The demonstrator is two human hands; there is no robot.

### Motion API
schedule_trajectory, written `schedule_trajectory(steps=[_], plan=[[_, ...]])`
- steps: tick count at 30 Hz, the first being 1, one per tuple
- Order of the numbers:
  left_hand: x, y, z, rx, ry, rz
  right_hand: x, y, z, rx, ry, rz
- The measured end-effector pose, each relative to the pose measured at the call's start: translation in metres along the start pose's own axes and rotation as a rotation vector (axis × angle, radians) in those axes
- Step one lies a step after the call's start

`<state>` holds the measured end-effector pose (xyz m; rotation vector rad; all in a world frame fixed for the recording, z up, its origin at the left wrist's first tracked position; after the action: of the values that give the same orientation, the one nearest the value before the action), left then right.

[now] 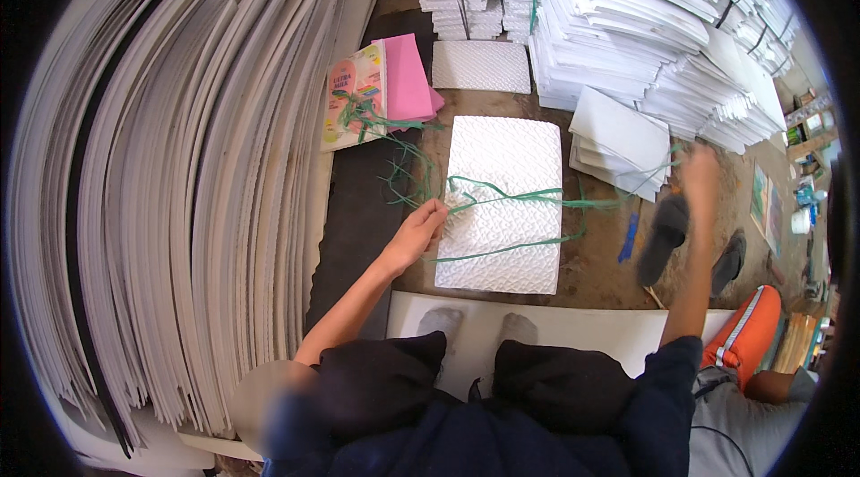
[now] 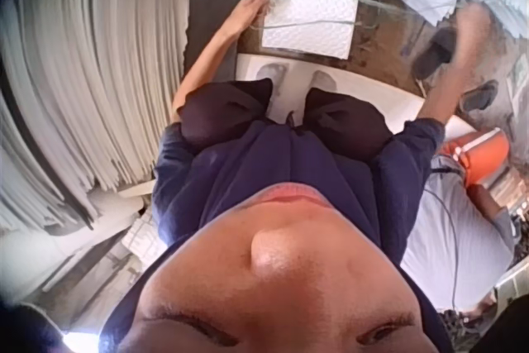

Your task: The person sits on the floor and bundles stacks of white textured sheets using green string. They wrap the string around the stacks, tie knots to secure them, and use a blue utility knife to cut the excess string. The person then stacks the finished bundles on a pile nearby.

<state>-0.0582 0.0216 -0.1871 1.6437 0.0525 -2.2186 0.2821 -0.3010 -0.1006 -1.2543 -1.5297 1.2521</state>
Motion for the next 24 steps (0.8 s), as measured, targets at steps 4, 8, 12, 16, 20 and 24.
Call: schedule_trajectory(steps=[4,8,12,16,20,24], plan=[[-0.003,-0.002,0.005,-0.007,-0.005,0.026,0.147,-0.025,0.096,0.333,-0.424,-0.725],[-0.005,0.000,0.003,-0.020,0.007,0.008,0.175,-0.025,0.125,0.312,-0.574,-0.832],[-0.013,0.004,0.003,-0.059,0.008,-0.002,0.184,-0.012,0.155,0.246,-0.661,-0.767],[-0.022,0.003,0.002,-0.039,0.037,0.021,0.188,-0.006,0.157,0.149,-0.724,-0.736],[-0.025,0.006,0.001,-0.001,0.060,0.029,0.184,0.000,0.149,0.251,-0.645,-0.758],[-0.022,0.006,0.001,-0.003,0.049,0.056,0.182,-0.006,0.144,0.286,-0.582,-0.787]])
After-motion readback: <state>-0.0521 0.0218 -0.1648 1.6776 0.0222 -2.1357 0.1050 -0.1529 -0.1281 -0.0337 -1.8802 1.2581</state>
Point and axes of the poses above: each hand's wrist, its own z-axis away from the middle knuckle, its own y-axis out of the palm, x = y × z, the point moved 6 cm from there along -z, towards the middle knuckle, and after that the axes turned 8 degrees about y, right-handed, at the moved point
